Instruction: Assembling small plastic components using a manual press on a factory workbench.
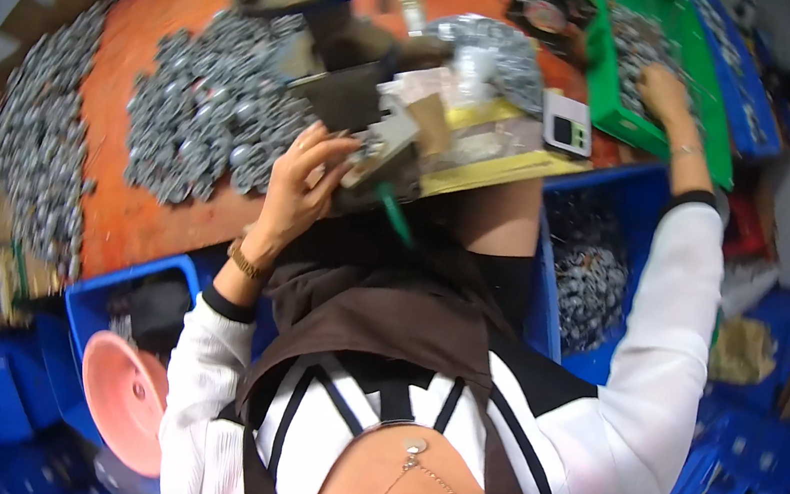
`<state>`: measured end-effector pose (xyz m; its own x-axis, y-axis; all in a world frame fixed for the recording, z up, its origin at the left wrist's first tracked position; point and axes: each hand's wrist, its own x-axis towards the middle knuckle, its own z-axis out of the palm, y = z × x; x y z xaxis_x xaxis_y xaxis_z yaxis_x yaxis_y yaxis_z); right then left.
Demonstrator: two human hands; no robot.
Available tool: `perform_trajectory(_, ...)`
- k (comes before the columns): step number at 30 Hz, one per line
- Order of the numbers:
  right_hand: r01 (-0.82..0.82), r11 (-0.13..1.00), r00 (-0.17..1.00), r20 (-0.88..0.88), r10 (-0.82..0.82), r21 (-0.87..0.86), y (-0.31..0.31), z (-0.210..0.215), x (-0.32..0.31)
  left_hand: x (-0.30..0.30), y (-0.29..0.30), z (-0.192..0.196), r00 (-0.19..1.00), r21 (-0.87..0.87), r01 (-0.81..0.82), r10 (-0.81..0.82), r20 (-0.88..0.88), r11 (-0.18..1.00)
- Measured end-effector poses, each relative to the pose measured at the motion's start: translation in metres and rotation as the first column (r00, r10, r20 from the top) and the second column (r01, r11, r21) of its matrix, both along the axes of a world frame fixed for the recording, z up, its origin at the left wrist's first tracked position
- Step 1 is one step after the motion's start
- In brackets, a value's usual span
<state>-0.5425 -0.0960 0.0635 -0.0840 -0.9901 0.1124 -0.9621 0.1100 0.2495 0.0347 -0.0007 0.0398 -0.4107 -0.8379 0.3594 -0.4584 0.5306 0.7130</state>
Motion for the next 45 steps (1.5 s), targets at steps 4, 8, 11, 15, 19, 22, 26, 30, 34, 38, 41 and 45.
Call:
perform_trajectory(4, -0.012, 1.0, 0.926, 0.376, 0.01, 0.002, -0.006, -0.001, -0.031, 0.058, -0.022, 0.02, 0.981, -0.134, -0.193, 0.194, -0.008, 0.972)
perform_trajectory(8, 0.066, 0.995, 0.576, 0.812, -0.094, 0.068, -0.027, -0.003, -0.041, 0.153, -0.083, 0.004, 0.743, -0.219, -0.614, 0.649, 0.165, 0.759)
perform_trajectory(11, 0.289, 0.956, 0.834, 0.476, -0.279, 0.055, -0.029, -0.013, -0.019, 0.177, -0.117, -0.004, 0.636, -0.448, -0.552, 0.702, 0.32, 0.704)
perform_trajectory(15, 0.339, 0.939, 0.902, 0.304, -0.307, -0.055, -0.017, -0.022, -0.01, 0.168, -0.148, -0.002, 0.538, -0.378, -0.462, 0.592, 0.6, 0.802)
perform_trajectory(19, 0.202, 0.935, 0.951, 0.287, -0.116, -0.291, -0.013, 0.022, 0.004, 0.198, -0.145, -0.019, 0.496, -0.396, -0.458, 0.599, 0.629, 0.796)
perform_trajectory(22, 0.213, 0.7, 0.935, 0.351, 0.057, -0.681, -0.004, 0.065, 0.008, 0.19, -0.14, -0.02, 0.637, -0.411, -0.491, 0.639, 0.432, 0.768)
perform_trajectory(26, 0.459, 0.575, 0.437, 0.736, 0.518, -0.677, -0.009, 0.096, -0.042, 0.177, -0.138, -0.004, 0.818, 0.012, -0.575, 0.575, -0.015, 0.818)
perform_trajectory(30, 0.497, 0.785, -0.134, 0.861, 0.492, -0.371, 0.003, 0.111, -0.008, 0.131, -0.089, 0.012, 0.693, 0.371, -0.165, 0.375, -0.616, 0.914)
perform_trajectory(34, 0.499, 0.816, -0.338, 0.802, 0.493, -0.291, 0.027, 0.1, 0.029, 0.046, -0.034, 0.009, 0.851, 0.191, -0.101, 0.184, -0.492, 0.976)
perform_trajectory(38, 0.439, 0.892, -0.647, 0.651, 0.396, -0.107, 0.074, 0.115, 0.119, -0.01, -0.001, -0.021, 0.943, -0.034, -0.141, 0.124, -0.307, 0.989)
perform_trajectory(41, 0.14, 0.946, -0.721, 0.625, 0.299, -0.292, 0.102, 0.093, 0.146, -0.034, 0.004, -0.005, 0.951, -0.176, -0.179, 0.125, -0.282, 0.968)
perform_trajectory(45, -0.087, 0.936, -0.763, 0.626, 0.158, -0.342, 0.136, 0.064, 0.196, -0.028, 0.003, 0.001, 0.966, -0.091, -0.124, 0.099, -0.24, 0.988)
